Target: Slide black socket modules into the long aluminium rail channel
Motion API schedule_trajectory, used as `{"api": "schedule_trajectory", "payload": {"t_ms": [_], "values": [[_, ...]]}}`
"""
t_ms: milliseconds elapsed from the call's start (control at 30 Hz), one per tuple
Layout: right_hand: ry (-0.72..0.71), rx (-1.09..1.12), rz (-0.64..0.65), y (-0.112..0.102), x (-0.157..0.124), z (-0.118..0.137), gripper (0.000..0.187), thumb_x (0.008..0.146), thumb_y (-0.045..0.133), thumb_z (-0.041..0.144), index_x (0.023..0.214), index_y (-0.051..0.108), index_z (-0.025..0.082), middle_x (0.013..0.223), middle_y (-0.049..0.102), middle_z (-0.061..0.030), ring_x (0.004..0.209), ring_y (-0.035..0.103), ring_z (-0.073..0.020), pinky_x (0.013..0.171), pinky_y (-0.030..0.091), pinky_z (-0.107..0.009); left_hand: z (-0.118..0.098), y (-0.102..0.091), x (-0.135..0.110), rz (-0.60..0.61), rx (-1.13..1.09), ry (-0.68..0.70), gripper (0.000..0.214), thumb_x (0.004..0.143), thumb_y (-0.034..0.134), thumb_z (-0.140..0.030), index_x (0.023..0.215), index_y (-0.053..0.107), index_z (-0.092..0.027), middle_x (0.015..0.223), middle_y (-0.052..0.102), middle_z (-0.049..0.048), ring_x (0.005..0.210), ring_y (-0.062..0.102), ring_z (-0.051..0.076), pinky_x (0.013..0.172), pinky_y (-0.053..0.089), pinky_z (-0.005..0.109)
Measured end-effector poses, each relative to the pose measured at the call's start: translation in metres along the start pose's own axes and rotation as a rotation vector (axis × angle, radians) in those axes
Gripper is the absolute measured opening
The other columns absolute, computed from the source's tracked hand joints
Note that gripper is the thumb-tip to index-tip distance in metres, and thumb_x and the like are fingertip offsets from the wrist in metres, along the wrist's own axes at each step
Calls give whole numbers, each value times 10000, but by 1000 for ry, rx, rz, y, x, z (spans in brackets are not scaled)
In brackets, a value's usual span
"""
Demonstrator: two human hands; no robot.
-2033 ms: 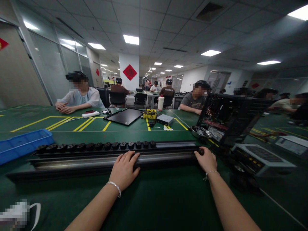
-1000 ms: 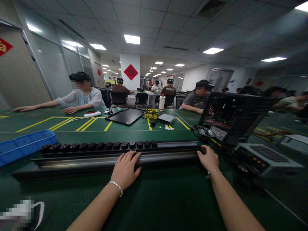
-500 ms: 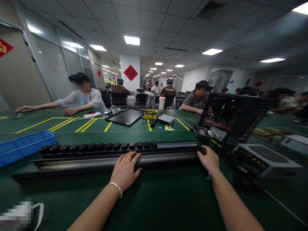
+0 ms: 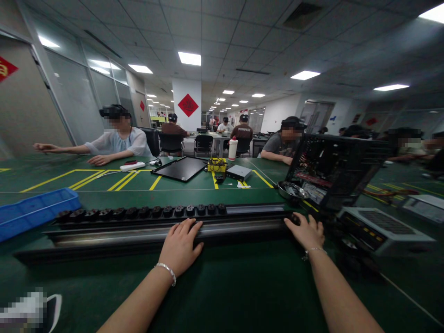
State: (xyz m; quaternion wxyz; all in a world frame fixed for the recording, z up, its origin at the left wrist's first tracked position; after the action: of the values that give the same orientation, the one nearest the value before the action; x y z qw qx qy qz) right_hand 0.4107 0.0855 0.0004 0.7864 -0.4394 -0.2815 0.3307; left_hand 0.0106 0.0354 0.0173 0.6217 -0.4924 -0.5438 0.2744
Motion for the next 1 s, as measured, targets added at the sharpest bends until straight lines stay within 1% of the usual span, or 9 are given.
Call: {"api": "schedule_trajectory", "payload": {"t_ms": [100, 300, 600, 767, 867, 1000], "values": [[12, 7, -2, -1, 0, 0, 633, 699, 388, 679, 1222, 479, 334, 1422, 272, -71, 1320, 139, -351, 1008, 224, -530, 0, 0, -1, -4, -2, 2, 508, 768, 542, -339, 1263, 461, -262, 1310, 484, 59, 1211, 419, 252, 1014, 294, 422], [20, 34, 9, -3, 1, -1, 580, 705, 392, 658, 1187, 501, 356, 1410, 281, -42, 1289, 204, -339, 991, 274, -503, 0, 0, -1, -5, -9, -8, 504, 770, 540, -341, 1262, 461, -263, 1304, 489, 60, 1216, 415, 250, 1016, 290, 422], [37, 88, 9, -3, 6, -4, 522, 687, 433, 634, 1116, 547, 359, 1384, 324, -34, 1253, 239, -361, 948, 322, -513, 0, 0, -1, 15, -10, -13, 511, 775, 530, -350, 1272, 446, -264, 1320, 473, 57, 1232, 394, 245, 1028, 272, 422], [21, 109, -29, 0, 10, -7, 514, 669, 451, 637, 1087, 563, 359, 1351, 354, -38, 1237, 258, -372, 938, 318, -525, 0, -1, -1, 15, -24, -18, 507, 771, 536, -340, 1266, 452, -266, 1318, 475, 57, 1229, 398, 246, 1028, 271, 421], [11, 116, -47, 2, 12, -9, 505, 671, 451, 634, 1082, 565, 362, 1333, 371, -36, 1235, 265, -363, 941, 320, -517, 0, -1, 0, 19, -24, -17, 511, 769, 541, -340, 1267, 450, -270, 1321, 472, 55, 1234, 393, 246, 1030, 269, 419], [16, 121, -52, 4, 13, -11, 518, 667, 460, 629, 1096, 559, 356, 1346, 356, -39, 1232, 260, -369, 935, 331, -515, 0, -1, -1, 14, -11, -9, 505, 771, 538, -338, 1264, 455, -262, 1318, 476, 60, 1227, 402, 245, 1025, 278, 415]]}}
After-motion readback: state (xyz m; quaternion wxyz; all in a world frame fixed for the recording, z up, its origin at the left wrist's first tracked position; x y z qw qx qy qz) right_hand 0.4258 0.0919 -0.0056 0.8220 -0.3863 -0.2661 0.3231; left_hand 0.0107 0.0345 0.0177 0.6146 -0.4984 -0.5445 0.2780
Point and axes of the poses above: each hand's wrist, its own x-axis towards the middle knuckle, its own y-axis out of the palm, z = x × y, the point moved 4 cm from there along x, towards the middle knuckle
